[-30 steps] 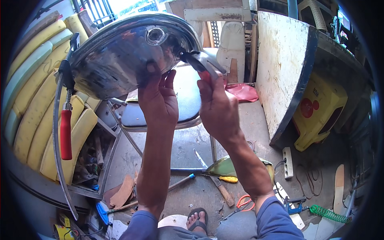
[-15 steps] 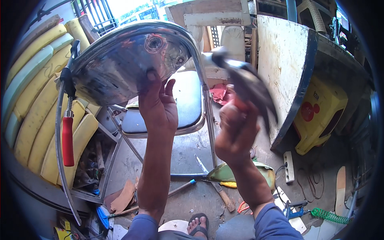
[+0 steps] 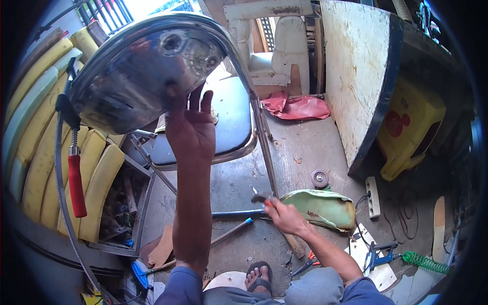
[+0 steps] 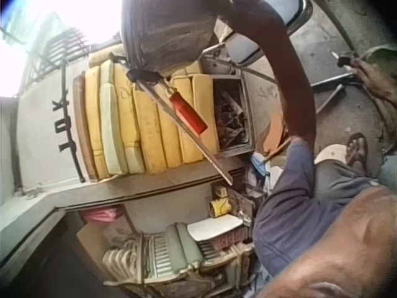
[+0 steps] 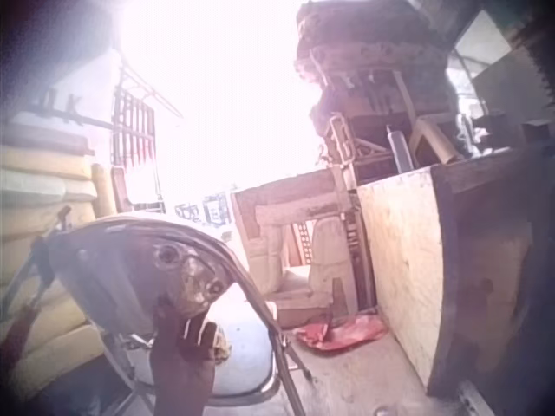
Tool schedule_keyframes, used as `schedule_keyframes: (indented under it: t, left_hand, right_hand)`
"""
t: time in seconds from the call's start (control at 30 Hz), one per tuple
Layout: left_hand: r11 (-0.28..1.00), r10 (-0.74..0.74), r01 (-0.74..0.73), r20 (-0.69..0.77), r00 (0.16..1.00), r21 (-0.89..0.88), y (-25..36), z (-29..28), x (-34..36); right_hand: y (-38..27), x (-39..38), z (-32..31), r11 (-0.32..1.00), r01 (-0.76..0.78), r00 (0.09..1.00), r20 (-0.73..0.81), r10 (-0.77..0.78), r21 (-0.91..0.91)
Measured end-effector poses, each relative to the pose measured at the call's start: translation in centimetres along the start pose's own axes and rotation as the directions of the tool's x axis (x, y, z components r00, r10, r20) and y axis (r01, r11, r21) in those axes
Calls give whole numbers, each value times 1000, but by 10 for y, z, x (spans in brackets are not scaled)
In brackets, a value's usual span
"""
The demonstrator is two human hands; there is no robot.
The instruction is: The person works on a metal chair backrest, using a screwdriver to remove and adjust screws and a hammer to tap the metal frame while sitting on the floor.
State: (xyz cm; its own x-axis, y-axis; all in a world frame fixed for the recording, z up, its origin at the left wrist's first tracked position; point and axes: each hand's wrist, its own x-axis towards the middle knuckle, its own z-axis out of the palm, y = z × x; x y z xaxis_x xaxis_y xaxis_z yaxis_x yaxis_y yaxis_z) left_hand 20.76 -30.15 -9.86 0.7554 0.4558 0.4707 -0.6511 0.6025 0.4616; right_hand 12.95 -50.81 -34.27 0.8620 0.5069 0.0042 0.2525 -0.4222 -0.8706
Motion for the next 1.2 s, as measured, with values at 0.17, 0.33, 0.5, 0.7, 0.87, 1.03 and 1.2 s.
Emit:
schedule_keyframes:
  t: [0.17, 0.33, 0.5, 0.7, 0.87, 1.03, 1.2]
  left_hand:
    - [998, 66, -66, 147, 987, -9, 9, 2, 8]
    - [986, 163, -155, 133, 978, -65, 2, 5, 12]
    - [982, 191, -191, 75, 979, -1, 4, -6, 12]
    - [978, 210, -210, 33, 977, -15, 1, 8, 12]
    - [976, 211, -212, 15, 977, 56, 3, 1, 8]
    - [979, 201, -201, -1, 980, 44, 8, -2, 8]
    - [988, 110, -120, 98, 989, 101, 8, -9, 10]
  right_hand:
    - [57, -65, 36, 921, -110, 791, 528, 308, -373]
    - [39, -27, -6, 898, 308, 865, 485, -126, -316]
    - [-147, 94, -139, 585, 791, 403, -566, -719, -181]
    - [-256, 181, -182, 596, 803, 481, -617, -623, 24]
    - [-257, 203, -176, 641, 755, 593, -558, -580, 136]
    - [-257, 207, -173, 636, 745, 636, -500, -588, 200]
    - [-256, 205, -184, 658, 725, 670, -432, -604, 204]
